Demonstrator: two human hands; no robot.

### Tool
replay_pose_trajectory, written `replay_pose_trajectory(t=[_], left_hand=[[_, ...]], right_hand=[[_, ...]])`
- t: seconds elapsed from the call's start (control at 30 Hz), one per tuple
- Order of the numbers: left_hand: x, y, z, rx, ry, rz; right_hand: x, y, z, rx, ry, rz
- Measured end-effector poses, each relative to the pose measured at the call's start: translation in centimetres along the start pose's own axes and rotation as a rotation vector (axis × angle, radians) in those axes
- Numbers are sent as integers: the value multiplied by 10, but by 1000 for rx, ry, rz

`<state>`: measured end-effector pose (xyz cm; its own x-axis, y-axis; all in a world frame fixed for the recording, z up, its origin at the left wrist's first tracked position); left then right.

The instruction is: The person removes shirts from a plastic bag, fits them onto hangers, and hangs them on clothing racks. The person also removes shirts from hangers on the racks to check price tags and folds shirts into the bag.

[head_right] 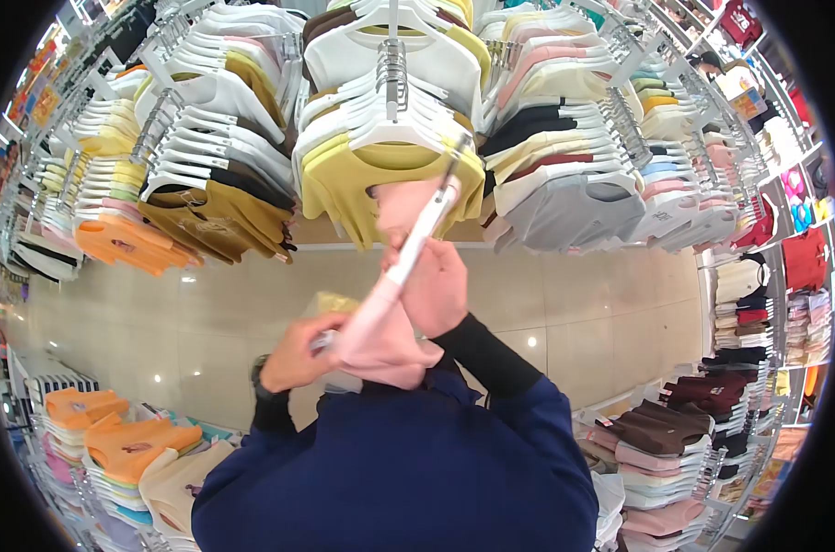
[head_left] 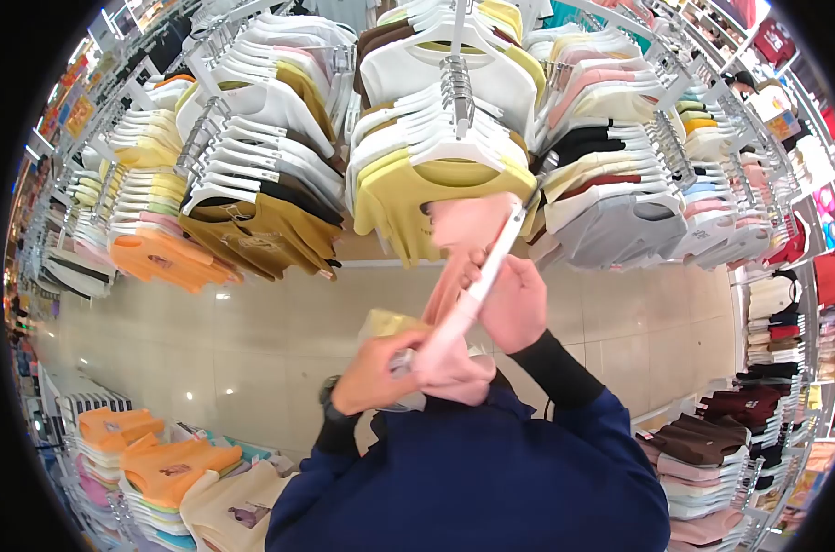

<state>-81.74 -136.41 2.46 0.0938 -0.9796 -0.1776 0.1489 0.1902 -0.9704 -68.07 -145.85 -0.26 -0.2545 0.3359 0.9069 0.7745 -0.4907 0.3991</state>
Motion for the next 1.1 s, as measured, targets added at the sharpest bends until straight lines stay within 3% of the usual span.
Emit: replay_pose_trajectory(t=[0.13, 0.23, 0.33, 0.5, 0.67, 0.9, 1.1], left_hand=[[-53, 10, 2, 37, -227, 217], [-85, 59, 32, -101, -323, 166], [-101, 89, 55, -90, -341, 294], [-118, 147, 95, 28, -257, 140], [-143, 202, 105, -86, -214, 167], [-146, 232, 81, -32, -358, 173], [-138, 207, 68, 15, -482, 152]], right_hand=[[15, -12, 44, -127, 1, -95], [5, -16, 96, -174, -2, -117], [-18, -14, 136, -134, -86, -206], [-63, -9, 155, -250, -215, -262], [-83, -14, 169, -59, -196, -329], [-88, -39, 177, 117, -102, -374], [-85, -45, 184, 49, -164, -509]])
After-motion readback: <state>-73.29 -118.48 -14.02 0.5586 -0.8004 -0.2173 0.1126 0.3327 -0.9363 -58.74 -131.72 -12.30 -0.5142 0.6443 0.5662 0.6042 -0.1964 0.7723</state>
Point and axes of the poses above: each hand's wrist, its own z-axis towards the middle knuckle, its own x-axis out of the palm, y = z × x, the point moved 9 cm from there along z, towards the middle knuckle, and after that the axes turned 4 degrees about x, right-handed, at the moved point
